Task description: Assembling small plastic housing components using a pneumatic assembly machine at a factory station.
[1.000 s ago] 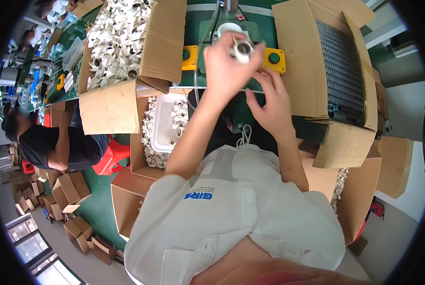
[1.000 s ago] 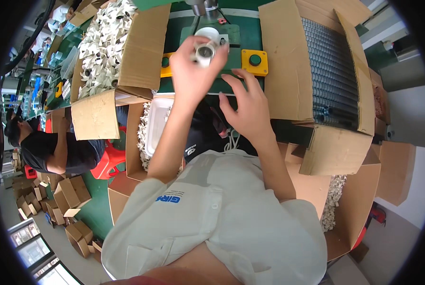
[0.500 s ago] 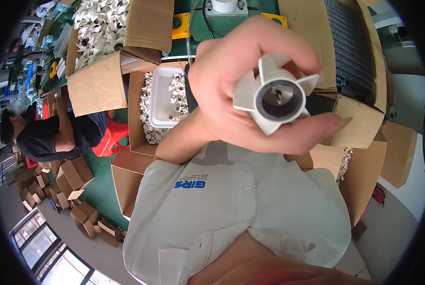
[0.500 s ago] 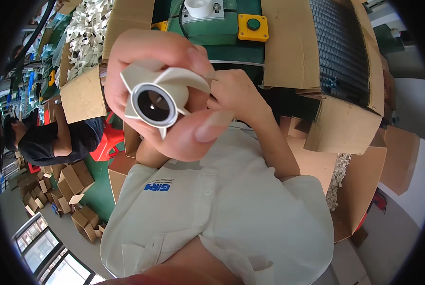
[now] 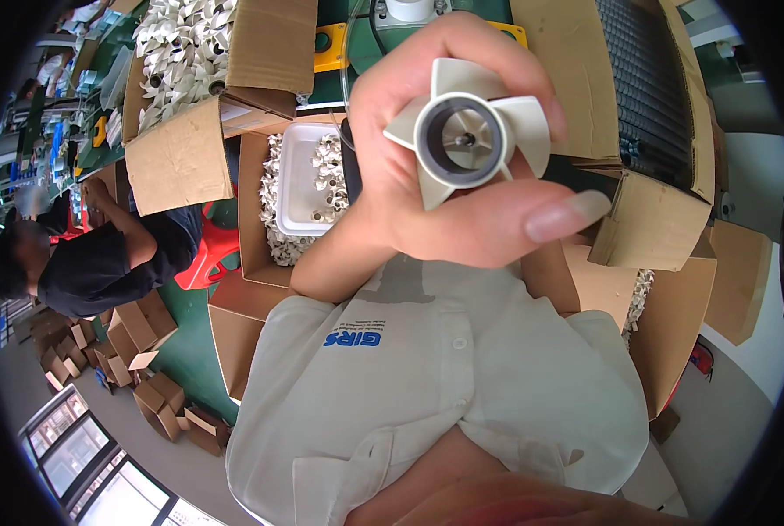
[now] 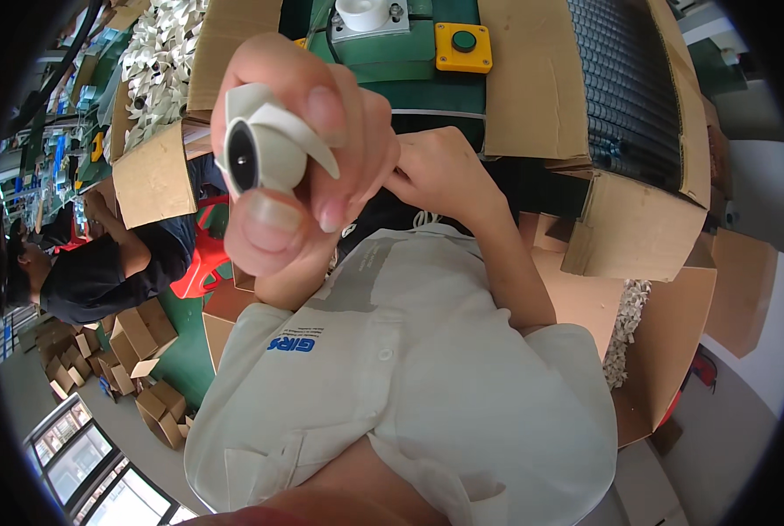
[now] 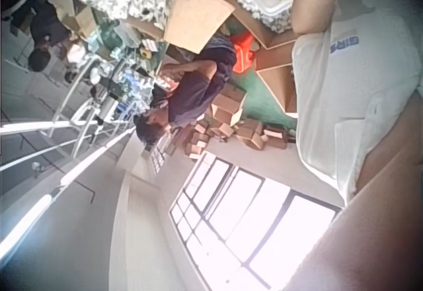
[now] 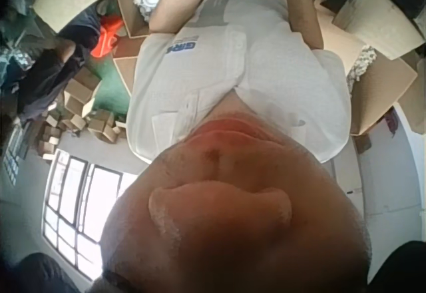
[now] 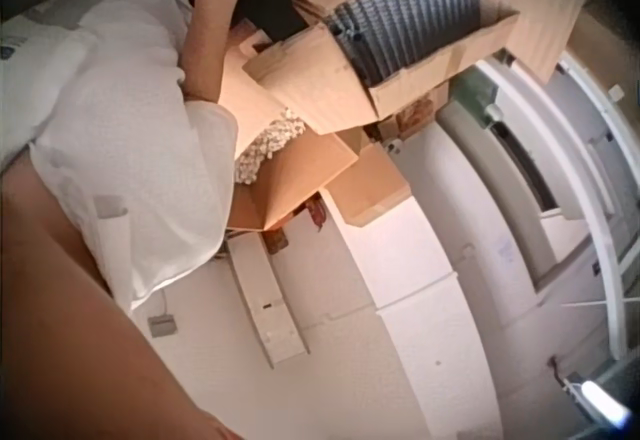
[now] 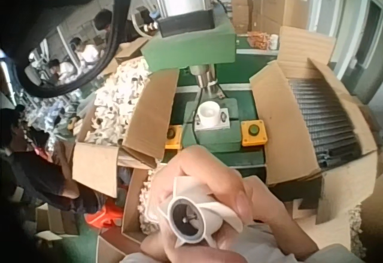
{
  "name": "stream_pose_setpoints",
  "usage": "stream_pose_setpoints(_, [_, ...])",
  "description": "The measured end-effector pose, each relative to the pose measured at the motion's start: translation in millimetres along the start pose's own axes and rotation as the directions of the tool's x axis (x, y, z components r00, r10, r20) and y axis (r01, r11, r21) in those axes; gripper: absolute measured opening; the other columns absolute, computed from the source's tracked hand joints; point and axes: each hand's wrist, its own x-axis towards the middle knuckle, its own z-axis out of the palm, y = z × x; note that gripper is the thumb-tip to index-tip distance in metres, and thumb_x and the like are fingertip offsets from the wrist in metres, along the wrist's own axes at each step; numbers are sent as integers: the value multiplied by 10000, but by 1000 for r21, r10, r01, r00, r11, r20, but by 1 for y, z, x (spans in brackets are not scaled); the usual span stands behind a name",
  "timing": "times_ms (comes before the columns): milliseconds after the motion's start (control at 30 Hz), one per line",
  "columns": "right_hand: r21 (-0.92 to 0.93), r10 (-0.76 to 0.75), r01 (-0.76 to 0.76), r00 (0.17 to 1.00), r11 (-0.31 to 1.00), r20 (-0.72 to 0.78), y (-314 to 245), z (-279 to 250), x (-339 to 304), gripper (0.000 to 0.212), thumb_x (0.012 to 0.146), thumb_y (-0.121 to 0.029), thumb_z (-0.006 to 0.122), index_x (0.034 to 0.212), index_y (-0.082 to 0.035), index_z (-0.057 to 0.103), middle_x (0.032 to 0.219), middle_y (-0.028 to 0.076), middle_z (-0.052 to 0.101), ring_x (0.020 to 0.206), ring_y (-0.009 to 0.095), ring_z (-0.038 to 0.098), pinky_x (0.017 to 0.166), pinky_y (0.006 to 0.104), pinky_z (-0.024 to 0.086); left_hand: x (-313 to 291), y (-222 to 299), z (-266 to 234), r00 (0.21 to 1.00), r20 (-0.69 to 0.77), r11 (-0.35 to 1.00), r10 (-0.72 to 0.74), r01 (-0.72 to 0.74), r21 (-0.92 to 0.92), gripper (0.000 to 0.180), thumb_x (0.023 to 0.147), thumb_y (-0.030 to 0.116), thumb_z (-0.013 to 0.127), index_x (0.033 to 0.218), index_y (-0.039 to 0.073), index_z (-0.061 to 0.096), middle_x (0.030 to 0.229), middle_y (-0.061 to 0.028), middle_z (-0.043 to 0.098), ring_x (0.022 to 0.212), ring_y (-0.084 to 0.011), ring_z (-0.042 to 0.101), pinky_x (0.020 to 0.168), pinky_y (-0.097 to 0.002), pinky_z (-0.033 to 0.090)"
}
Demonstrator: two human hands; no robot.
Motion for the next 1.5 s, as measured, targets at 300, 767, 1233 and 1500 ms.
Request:
stream_pose_setpoints(300, [199,186,-175,982,964,-37,11,42,-25,124,802,-155,653,804,-32,662,679,77,647,538,288,510,532,333,411,-47,22,-9,719,-168,695,-674,541,-474,483,747,10,730,1170,-8,497,753,-50,575,531,-61,434,487,-166,326])
stream_pose_setpoints(767, [379,104,-140,988,915,115,21,29,-10,44,808,-37,651,818,-1,673,593,32,570,478,146,407,478,261,325,-105,33,-32,639,-316,710,-701,587,-389,480,802,-75,633,1247,57,511,881,-48,599,682,-77,495,587,-166,373])
stream_pose_setpoints(1233, [531,6,-107,982,841,187,-7,100,9,71,857,-4,621,863,22,687,607,-10,543,509,86,386,486,209,297,-475,133,-166,-353,-921,916,-166,291,-277,132,876,59,481,965,81,576,782,-50,559,604,-121,491,502,-210,362])
stream_pose_setpoints(1500, [492,-183,34,948,870,260,-6,115,31,99,889,-14,597,904,26,687,638,5,568,515,86,397,492,220,298,-453,228,-169,-334,-857,630,394,776,-12,177,891,95,643,1049,23,608,831,-66,615,656,-106,547,573,-210,450])
